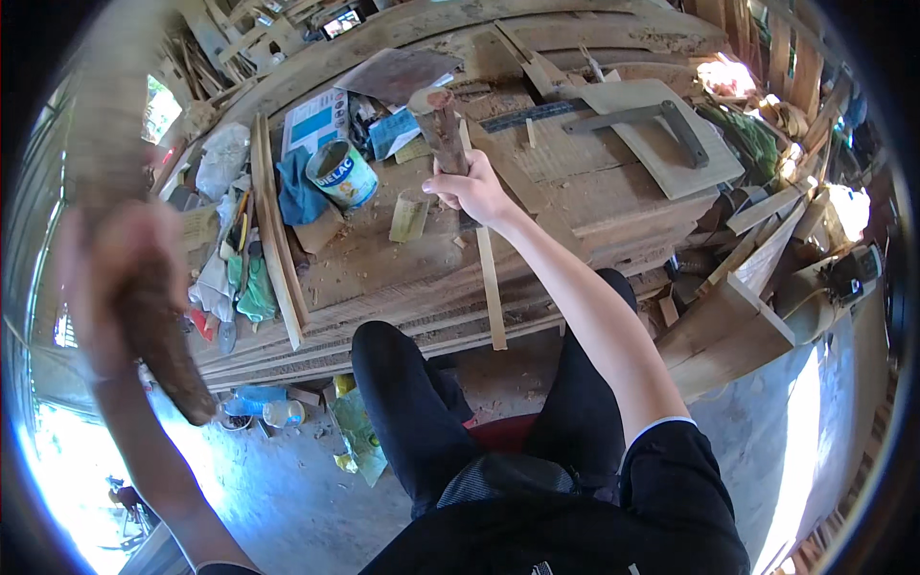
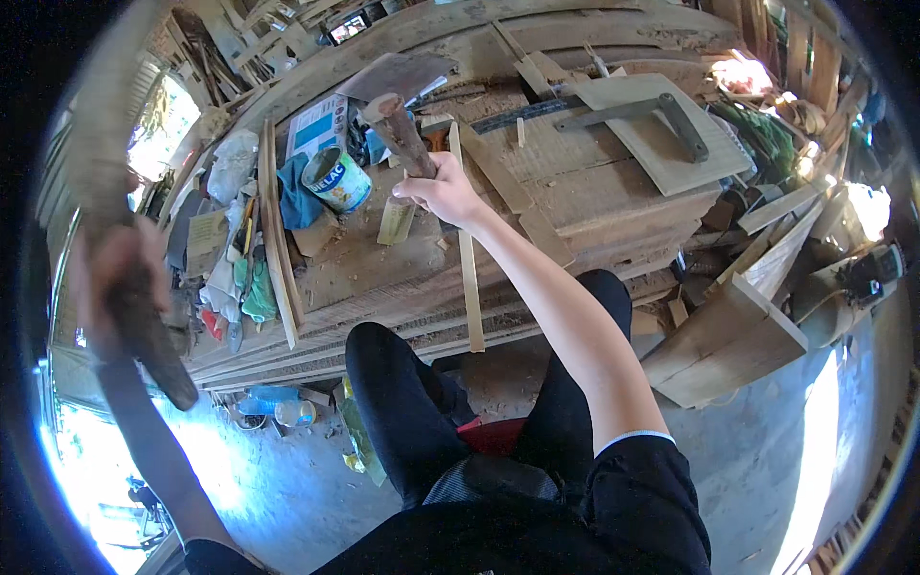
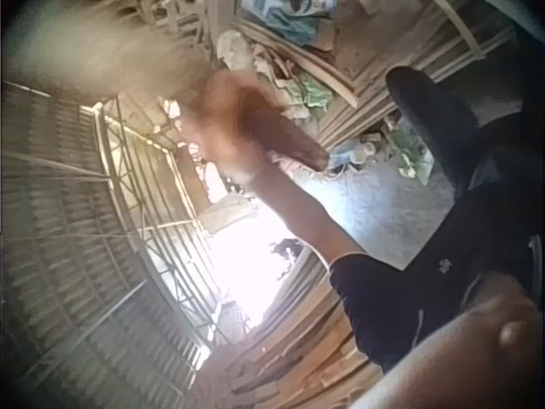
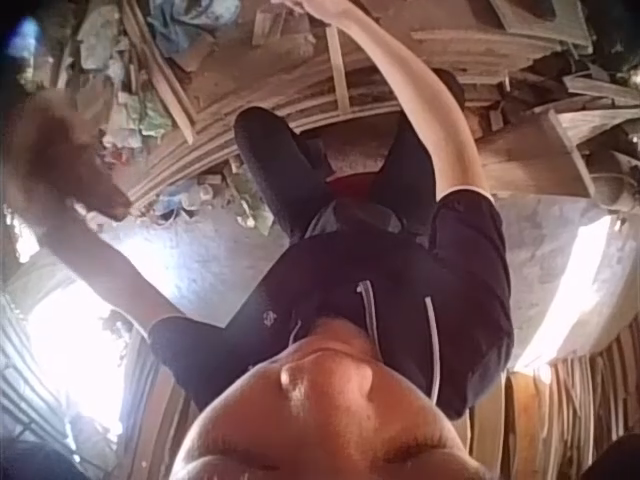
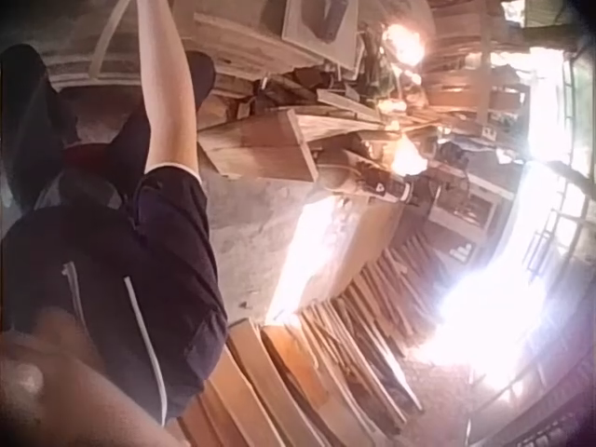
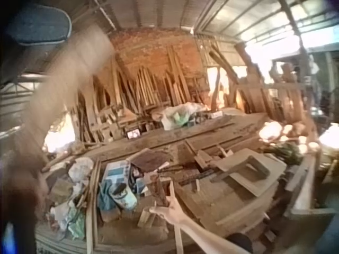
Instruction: Using a chisel and a wooden mallet to carve a notch into a thin wooden stick.
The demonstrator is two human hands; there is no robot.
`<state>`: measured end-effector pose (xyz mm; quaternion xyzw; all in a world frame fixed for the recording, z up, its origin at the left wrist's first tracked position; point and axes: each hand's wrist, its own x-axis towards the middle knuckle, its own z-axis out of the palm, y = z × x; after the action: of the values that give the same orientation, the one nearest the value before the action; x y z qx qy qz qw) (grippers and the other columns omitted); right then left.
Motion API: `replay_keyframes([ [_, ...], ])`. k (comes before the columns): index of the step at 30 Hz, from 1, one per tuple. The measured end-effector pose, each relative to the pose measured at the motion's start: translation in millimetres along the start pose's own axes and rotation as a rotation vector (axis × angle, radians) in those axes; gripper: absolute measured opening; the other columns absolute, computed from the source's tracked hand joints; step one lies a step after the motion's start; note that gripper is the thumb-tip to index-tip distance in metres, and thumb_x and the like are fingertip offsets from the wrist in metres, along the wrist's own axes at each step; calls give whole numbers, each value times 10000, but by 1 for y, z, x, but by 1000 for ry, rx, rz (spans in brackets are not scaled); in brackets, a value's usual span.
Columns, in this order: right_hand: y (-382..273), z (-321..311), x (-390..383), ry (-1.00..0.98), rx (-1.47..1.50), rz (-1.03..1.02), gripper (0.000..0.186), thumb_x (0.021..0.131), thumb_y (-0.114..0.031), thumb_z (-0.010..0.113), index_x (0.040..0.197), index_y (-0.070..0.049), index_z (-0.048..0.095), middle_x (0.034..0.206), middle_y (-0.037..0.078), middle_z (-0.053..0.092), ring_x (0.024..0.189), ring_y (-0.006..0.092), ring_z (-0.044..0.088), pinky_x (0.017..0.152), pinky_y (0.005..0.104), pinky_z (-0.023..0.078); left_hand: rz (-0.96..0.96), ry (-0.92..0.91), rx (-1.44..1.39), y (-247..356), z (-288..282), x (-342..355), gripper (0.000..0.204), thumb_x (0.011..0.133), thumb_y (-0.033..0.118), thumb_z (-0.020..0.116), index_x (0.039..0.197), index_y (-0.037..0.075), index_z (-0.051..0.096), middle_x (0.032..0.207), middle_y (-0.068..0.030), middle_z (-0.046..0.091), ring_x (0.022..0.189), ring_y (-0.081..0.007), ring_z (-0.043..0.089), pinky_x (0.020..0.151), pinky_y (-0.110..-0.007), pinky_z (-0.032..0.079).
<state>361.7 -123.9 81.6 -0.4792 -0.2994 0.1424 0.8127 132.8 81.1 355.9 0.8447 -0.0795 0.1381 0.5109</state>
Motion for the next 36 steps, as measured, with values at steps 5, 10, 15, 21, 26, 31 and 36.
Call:
replay_keyframes([
  [5,-8,41,11,-64,25,-30,187,777,-24,685,693,-69,525,543,-22,459,459,60,395,436,245,251,78,23,255,15,-283,-88,370,932,241,456,1145,-43,560,785,-83,593,611,-122,573,549,-234,450],
  [10,-2,3,4,22,-89,-32,182,774,-19,675,675,-65,529,540,-14,466,447,65,398,427,249,253,38,-174,378,-55,54,11,323,850,187,605,1095,-23,590,816,-84,627,677,-105,586,598,-244,463],
  [15,1,-1,2,-2,130,-75,195,768,13,645,648,-61,511,527,-3,453,428,82,390,414,257,243,-540,-316,378,-31,63,4,341,735,132,743,1012,-6,599,788,-64,634,627,-95,575,566,-259,453],
  [21,0,-2,0,23,46,-10,177,731,-65,701,636,-65,552,550,-7,508,466,79,443,448,258,301,-96,146,536,-12,28,-7,457,800,240,714,1139,-20,550,830,-70,608,587,-94,559,538,-222,445],
  [26,-4,15,6,-40,-74,-1,119,730,-61,698,682,-43,591,580,-5,536,500,78,475,472,255,315,182,63,342,47,-32,15,440,930,340,515,1220,10,491,854,-77,557,656,-119,564,619,-245,456],
  [31,-7,5,3,3,-15,-8,142,744,-46,694,690,-61,564,587,-3,535,505,71,461,474,249,310,121,-92,112,-21,0,30,431,879,245,592,1211,-17,510,886,-112,618,769,-214,614,717,-324,492],
  [36,-4,18,10,-5,-76,-15,80,716,-19,671,790,-7,643,675,21,608,584,99,544,540,256,400,-58,-395,629,-17,80,41,468,743,149,704,1132,-54,540,900,-115,643,827,-228,621,790,-327,484],
])
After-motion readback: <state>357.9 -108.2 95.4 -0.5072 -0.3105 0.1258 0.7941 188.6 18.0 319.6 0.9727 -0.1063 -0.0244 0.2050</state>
